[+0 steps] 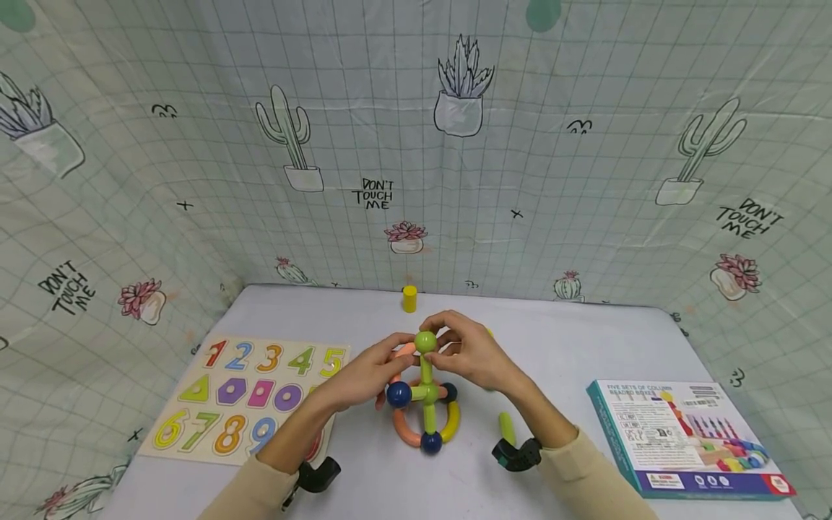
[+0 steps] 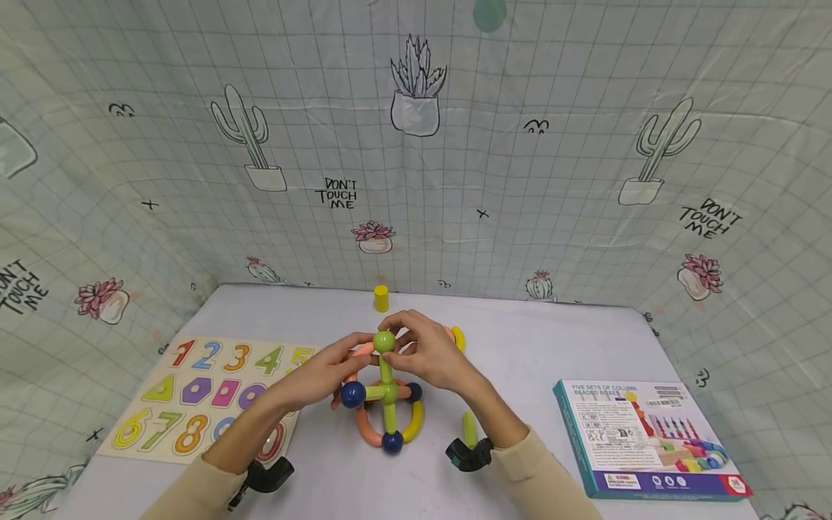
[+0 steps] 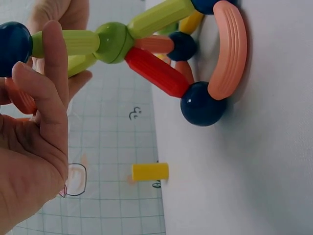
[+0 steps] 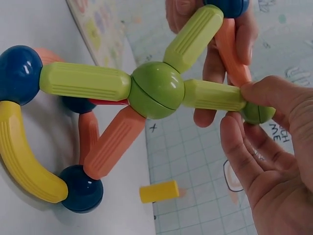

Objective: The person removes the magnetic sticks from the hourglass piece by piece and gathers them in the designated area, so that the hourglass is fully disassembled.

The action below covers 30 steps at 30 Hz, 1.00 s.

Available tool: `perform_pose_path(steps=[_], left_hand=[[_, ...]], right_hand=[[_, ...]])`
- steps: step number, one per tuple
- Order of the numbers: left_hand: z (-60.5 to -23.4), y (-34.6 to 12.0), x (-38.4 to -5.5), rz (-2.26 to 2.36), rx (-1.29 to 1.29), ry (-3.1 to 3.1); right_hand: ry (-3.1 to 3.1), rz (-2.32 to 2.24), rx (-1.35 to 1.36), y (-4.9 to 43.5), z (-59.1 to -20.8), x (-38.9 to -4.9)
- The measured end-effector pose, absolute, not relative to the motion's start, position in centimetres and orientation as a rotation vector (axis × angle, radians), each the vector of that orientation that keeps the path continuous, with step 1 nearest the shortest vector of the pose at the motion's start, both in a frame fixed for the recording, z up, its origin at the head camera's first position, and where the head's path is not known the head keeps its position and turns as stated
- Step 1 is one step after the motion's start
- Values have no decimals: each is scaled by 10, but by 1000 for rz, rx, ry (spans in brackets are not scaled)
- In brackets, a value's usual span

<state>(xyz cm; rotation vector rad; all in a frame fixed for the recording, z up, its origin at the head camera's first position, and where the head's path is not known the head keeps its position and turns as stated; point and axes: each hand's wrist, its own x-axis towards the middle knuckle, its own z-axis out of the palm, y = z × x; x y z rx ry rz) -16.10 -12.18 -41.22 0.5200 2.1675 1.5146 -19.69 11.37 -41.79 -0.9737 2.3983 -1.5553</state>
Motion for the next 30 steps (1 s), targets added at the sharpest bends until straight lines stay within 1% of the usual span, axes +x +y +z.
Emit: perform_pose_path(steps=[30], left_hand=[[-409, -121, -159, 1522, 564, 2182]], right_hand=[[2452, -1550, -1034, 109, -420, -195]])
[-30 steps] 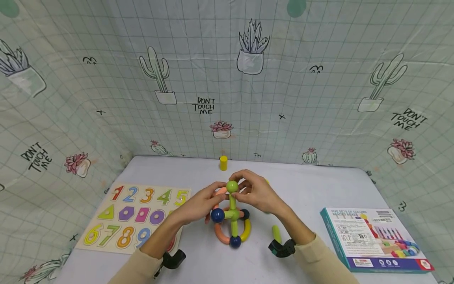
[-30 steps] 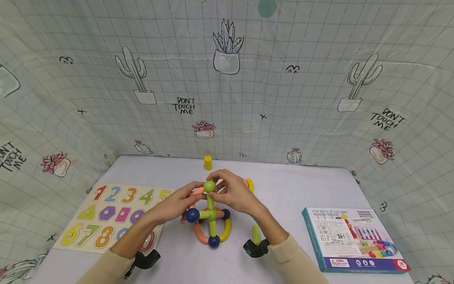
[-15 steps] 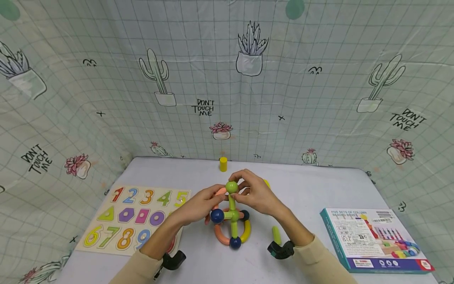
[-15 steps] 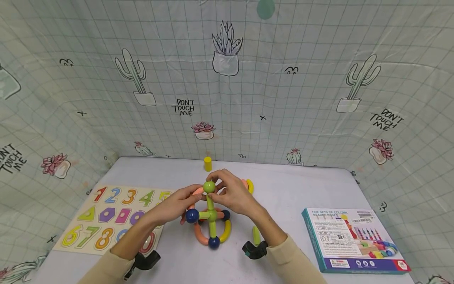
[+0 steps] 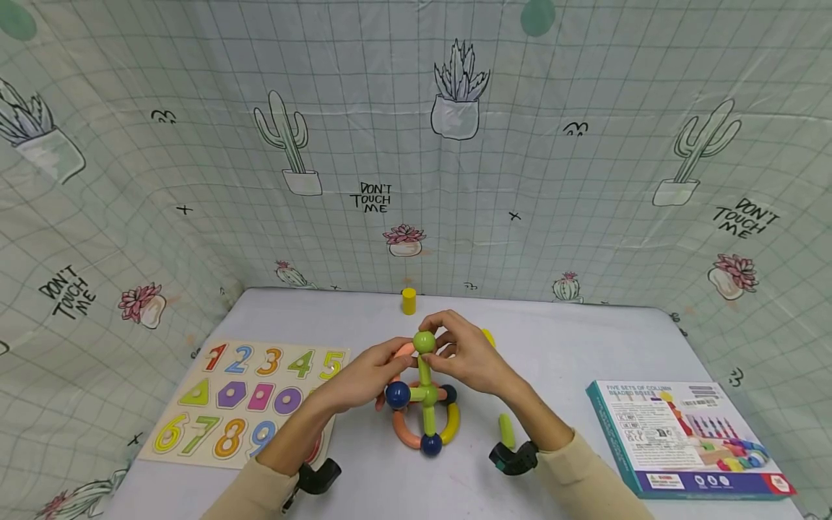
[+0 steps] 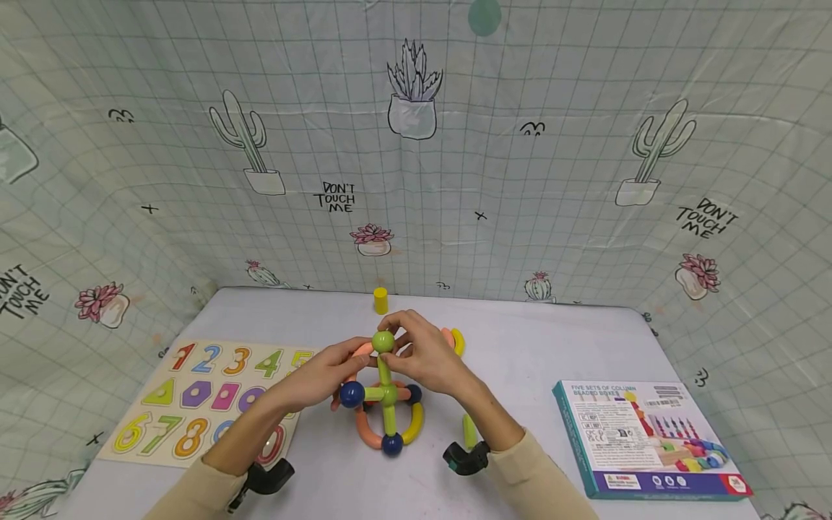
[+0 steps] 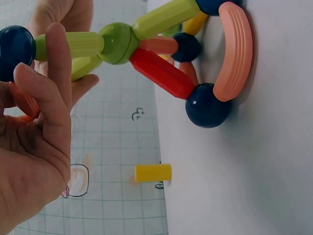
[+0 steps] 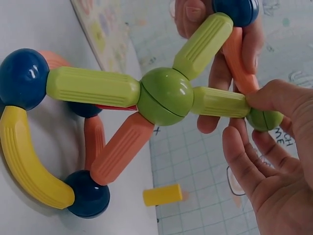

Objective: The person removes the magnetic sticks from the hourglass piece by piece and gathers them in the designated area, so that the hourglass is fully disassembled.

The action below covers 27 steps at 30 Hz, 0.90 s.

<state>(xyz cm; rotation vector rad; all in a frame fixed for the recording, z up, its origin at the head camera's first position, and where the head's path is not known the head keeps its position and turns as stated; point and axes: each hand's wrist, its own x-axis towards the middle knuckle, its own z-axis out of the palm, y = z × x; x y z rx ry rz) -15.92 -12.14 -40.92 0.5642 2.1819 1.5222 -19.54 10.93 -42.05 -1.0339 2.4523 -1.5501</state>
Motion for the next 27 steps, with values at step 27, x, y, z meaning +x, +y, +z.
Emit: perform_pose_path(steps=[27], left_hand=[[-409, -120, -160, 1530, 531, 2179]], right_hand=[[2431, -1565, -1002, 109, -425, -197]])
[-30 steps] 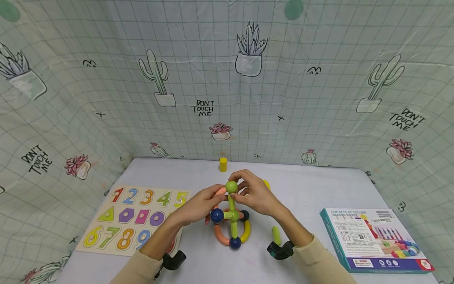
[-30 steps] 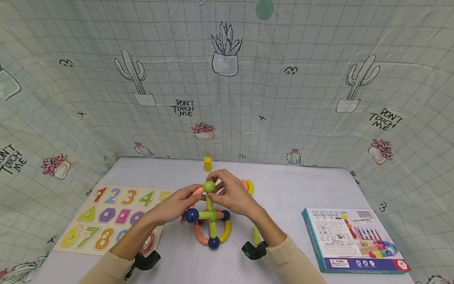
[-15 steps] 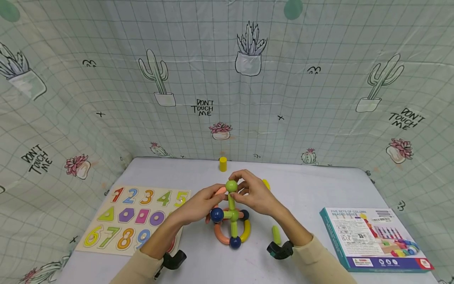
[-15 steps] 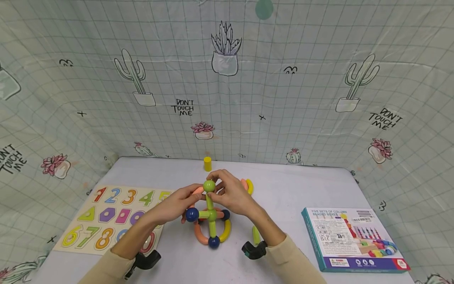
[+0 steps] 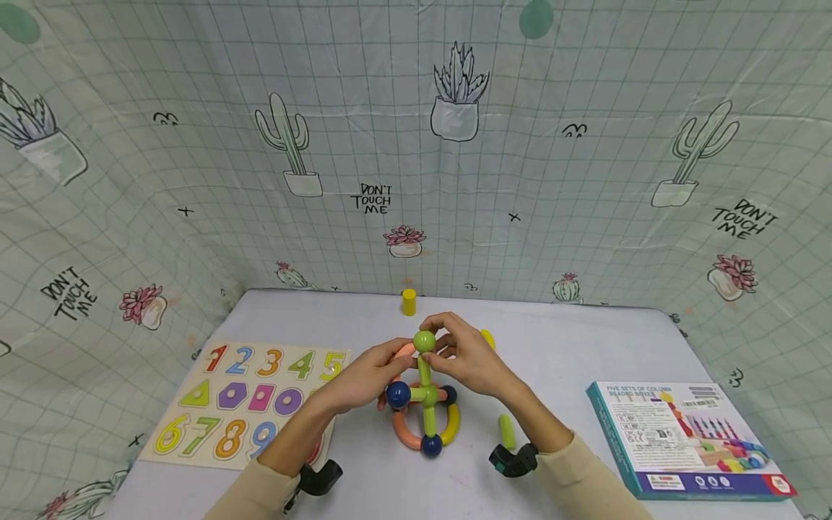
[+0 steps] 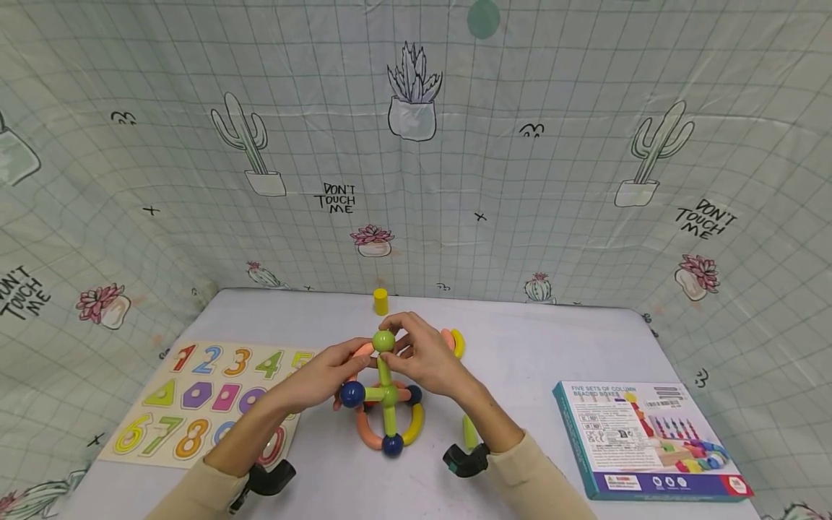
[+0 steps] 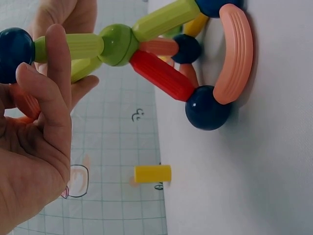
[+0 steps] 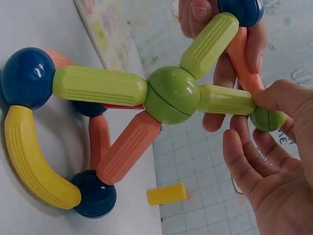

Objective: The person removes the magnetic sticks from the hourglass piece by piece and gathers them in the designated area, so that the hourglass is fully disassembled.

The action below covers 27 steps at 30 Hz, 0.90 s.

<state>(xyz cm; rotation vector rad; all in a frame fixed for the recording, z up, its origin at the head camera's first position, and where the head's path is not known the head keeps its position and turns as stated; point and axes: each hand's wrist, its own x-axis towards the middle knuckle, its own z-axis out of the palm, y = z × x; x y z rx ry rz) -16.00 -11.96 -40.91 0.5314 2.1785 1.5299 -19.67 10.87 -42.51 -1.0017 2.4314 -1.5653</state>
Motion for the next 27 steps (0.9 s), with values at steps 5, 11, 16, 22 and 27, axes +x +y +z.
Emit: perform_pose_path(steps=[5, 11, 16, 22, 27], left_hand=[[-410, -118, -159, 1528, 520, 2183], [-411, -119, -159, 1525, 505, 2190], [-411, -120, -159, 1536, 511, 2182], [-412, -120, -159, 1535, 502, 2176], [-412, -122, -160, 1536, 490, 2154]], right_hand=[[2442, -1591, -949, 112, -425, -197], [2463, -1608, -855, 118, -426, -199], [2536, -1543, -858, 123, -424, -199], [2613, -1466, -837, 145, -418, -200], [2694, -1292, -777, 179, -419, -206]])
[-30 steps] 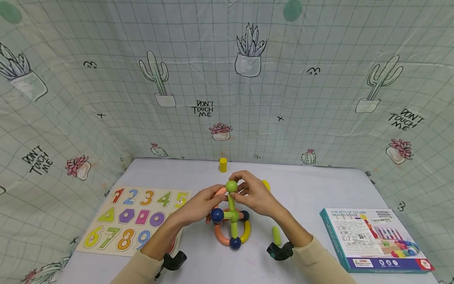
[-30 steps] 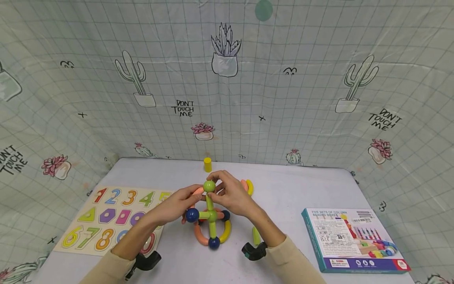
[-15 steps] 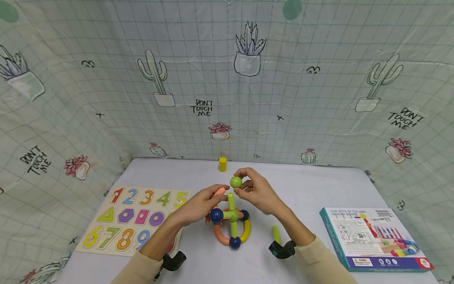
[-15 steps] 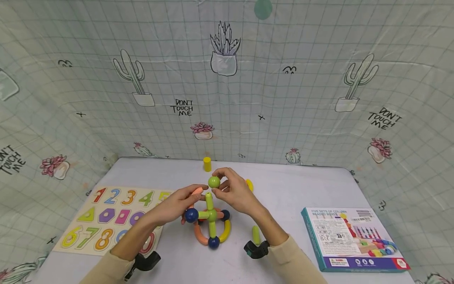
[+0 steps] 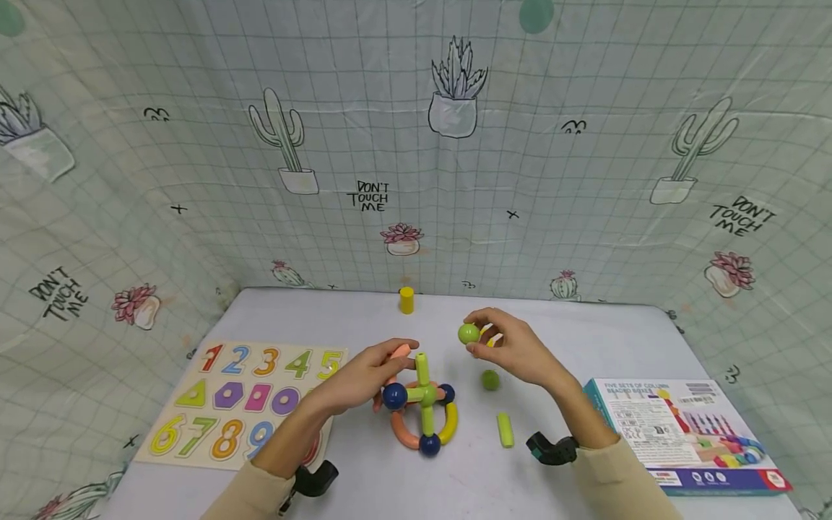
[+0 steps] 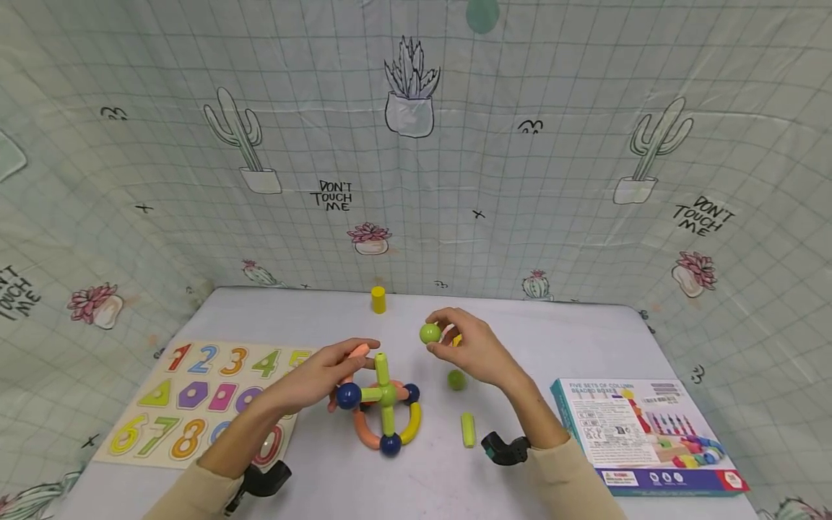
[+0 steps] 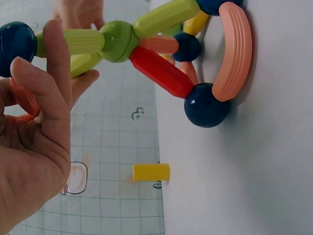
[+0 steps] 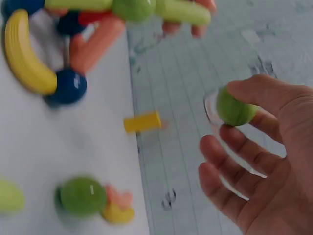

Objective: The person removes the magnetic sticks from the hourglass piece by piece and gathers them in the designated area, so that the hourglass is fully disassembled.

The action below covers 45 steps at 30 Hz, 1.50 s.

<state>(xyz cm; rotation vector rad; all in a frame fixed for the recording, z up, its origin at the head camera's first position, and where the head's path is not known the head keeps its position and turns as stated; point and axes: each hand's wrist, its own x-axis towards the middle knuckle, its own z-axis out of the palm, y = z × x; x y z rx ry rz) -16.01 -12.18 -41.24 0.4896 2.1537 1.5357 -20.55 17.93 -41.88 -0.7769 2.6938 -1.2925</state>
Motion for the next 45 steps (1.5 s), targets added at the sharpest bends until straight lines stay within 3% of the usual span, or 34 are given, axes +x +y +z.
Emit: perform_pose_path(steps=[12, 45], left_hand=[[-410, -129, -158, 1539, 481, 2075], [-409, -129, -157, 1498, 482, 2084]], right_hand=[[2645, -743, -492, 235, -450, -211], [2621, -799, -483, 241, -473, -207]])
